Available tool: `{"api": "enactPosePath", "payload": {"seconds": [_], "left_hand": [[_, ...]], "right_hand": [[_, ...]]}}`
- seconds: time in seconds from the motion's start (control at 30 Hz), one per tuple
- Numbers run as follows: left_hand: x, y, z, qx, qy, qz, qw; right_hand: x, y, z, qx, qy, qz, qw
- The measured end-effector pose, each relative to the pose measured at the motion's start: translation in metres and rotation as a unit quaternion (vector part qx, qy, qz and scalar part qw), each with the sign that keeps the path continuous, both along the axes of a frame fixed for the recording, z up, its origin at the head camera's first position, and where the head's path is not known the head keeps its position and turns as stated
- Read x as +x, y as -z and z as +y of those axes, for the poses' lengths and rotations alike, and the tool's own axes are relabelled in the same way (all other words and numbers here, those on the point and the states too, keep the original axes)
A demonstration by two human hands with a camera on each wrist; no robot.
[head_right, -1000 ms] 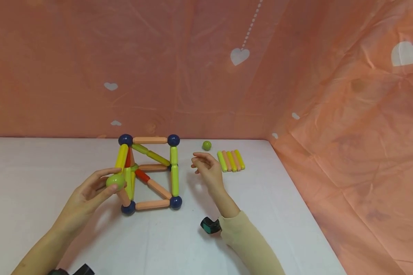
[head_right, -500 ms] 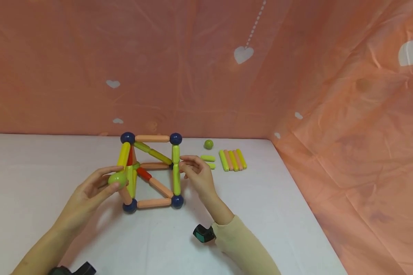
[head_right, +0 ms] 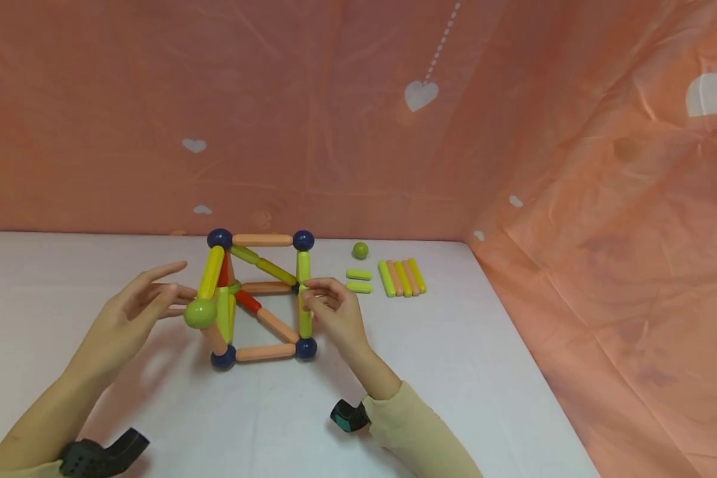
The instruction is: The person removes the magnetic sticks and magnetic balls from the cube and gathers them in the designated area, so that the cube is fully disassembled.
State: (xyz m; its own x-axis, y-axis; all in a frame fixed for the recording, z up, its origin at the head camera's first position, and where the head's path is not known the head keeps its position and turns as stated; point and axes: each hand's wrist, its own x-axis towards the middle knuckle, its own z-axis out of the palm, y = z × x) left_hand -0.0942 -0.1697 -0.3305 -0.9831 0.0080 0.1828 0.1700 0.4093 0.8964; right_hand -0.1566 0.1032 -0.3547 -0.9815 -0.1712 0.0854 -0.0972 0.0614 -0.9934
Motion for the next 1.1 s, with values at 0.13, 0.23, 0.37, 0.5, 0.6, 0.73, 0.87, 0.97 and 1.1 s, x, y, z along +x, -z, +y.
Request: {"api": "enactPosePath", "payload": {"seconds": [0.13, 0.23, 0.37, 0.5, 0.6, 0.73, 0.87, 0.97, 1.1], "left_hand": [[-0.022, -0.005, -0.001, -0.013, -0.019, -0.029, 0.9993], [-0.037, -0.006, 0.002, -0.006, -0.014, -0.051, 0.9986], [-0.052, -0.005, 0.007, 0.028, -0.007, -0.056, 0.998], [-0.062, -0.003, 0.014, 0.061, 0.009, -0.063, 0.9961], [-0.067, -0.002, 0.018, 0.075, 0.019, -0.074, 0.9943], [-0.07, -0.001, 0.019, 0.119, 0.033, -0.082, 0.989], [-0.07, 0.0, 0.017, 0.16, 0.042, -0.076, 0.9833], [-0.067, 0.0, 0.014, 0.155, 0.028, -0.072, 0.9849], [-0.059, -0.001, 0.008, 0.123, -0.005, -0.067, 0.9901]], "right_hand": [[-0.001, 0.004, 0.001, 0.021, 0.021, -0.001, 0.9996], [0.001, 0.007, 0.001, 0.052, 0.026, -0.008, 0.9983], [0.004, 0.011, 0.002, 0.096, 0.014, -0.018, 0.9951], [0.01, 0.015, 0.008, 0.142, 0.001, -0.021, 0.9897], [0.015, 0.02, 0.014, 0.194, -0.025, -0.026, 0.9803], [0.021, 0.024, 0.017, 0.264, -0.071, -0.029, 0.9613], [0.024, 0.023, 0.017, 0.291, -0.093, -0.027, 0.9517], [0.02, 0.023, 0.016, 0.295, -0.1, -0.029, 0.9499], [0.011, 0.023, 0.014, 0.294, -0.094, -0.026, 0.9508]]}}
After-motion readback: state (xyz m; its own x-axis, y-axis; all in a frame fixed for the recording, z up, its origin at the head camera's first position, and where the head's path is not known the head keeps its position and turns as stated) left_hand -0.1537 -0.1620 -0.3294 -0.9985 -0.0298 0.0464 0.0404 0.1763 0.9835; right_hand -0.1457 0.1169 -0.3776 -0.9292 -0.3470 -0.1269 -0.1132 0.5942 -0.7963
